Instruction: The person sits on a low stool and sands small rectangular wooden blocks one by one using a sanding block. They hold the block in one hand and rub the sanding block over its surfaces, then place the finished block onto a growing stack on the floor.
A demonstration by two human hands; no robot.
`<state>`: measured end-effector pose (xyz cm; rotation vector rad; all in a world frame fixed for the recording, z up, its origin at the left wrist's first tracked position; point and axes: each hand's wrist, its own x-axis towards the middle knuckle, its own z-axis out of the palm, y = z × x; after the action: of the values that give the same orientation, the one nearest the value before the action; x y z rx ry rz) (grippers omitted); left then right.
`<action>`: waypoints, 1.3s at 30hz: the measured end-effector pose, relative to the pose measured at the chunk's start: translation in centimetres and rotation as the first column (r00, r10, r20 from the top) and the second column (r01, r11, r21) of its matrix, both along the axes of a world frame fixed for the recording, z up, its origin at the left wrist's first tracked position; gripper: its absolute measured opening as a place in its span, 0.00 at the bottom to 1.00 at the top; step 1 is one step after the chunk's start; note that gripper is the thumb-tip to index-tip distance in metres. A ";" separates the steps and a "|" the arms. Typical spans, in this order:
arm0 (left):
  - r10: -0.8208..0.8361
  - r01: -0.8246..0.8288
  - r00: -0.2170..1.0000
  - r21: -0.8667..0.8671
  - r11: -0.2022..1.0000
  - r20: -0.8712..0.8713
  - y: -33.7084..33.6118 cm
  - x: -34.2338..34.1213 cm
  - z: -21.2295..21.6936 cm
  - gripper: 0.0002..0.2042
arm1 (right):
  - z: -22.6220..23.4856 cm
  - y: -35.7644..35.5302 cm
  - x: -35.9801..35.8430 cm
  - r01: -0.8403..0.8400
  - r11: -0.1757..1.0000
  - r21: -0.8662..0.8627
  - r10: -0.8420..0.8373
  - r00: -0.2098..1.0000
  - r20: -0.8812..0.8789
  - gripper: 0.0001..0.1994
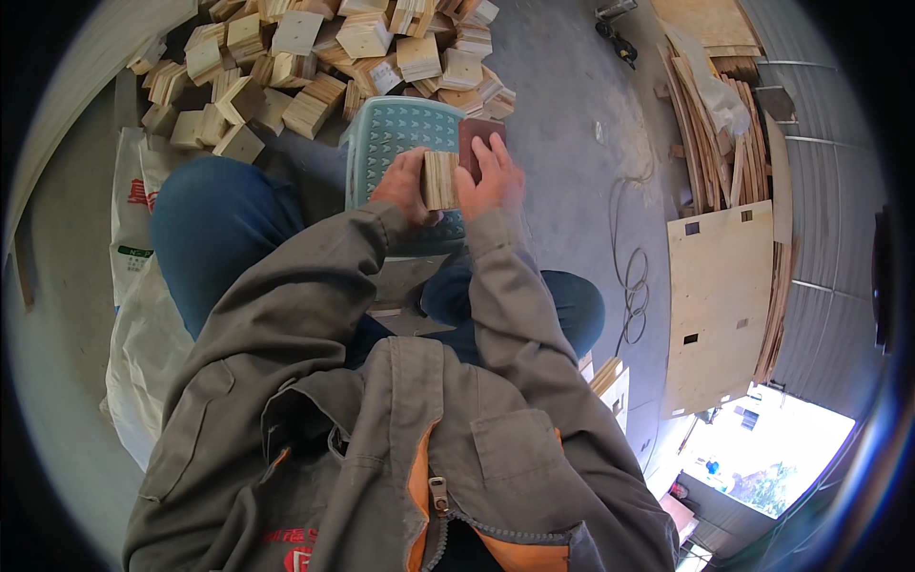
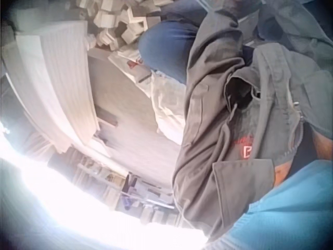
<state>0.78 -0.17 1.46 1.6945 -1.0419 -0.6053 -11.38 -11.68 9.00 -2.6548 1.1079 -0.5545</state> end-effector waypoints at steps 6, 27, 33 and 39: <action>0.038 -0.037 0.998 -0.025 0.999 0.046 -0.1 -0.2 -1.0 0.48 | 1.3 7.6 -7.0 -0.118 0.993 0.018 0.119 0.993 -0.012 0.30; -0.012 0.012 1.000 0.033 0.999 -0.017 0.2 0.0 -0.1 0.52 | 0.4 -1.4 1.4 0.044 0.999 -0.012 -0.044 0.999 -0.020 0.28; -0.001 0.001 1.000 0.037 0.999 0.011 0.0 0.1 -0.5 0.52 | 1.5 3.4 -2.3 -0.051 0.997 -0.059 0.045 0.994 -0.097 0.28; 0.000 0.000 1.000 0.016 1.000 0.018 -0.1 0.0 -0.4 0.51 | 3.1 8.7 -7.3 -0.051 0.998 -0.032 0.045 0.985 -0.167 0.29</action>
<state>0.79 -0.26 1.09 1.7162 -1.0525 -0.6011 -18.67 -2.96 12.10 -2.7942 1.0823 -0.3532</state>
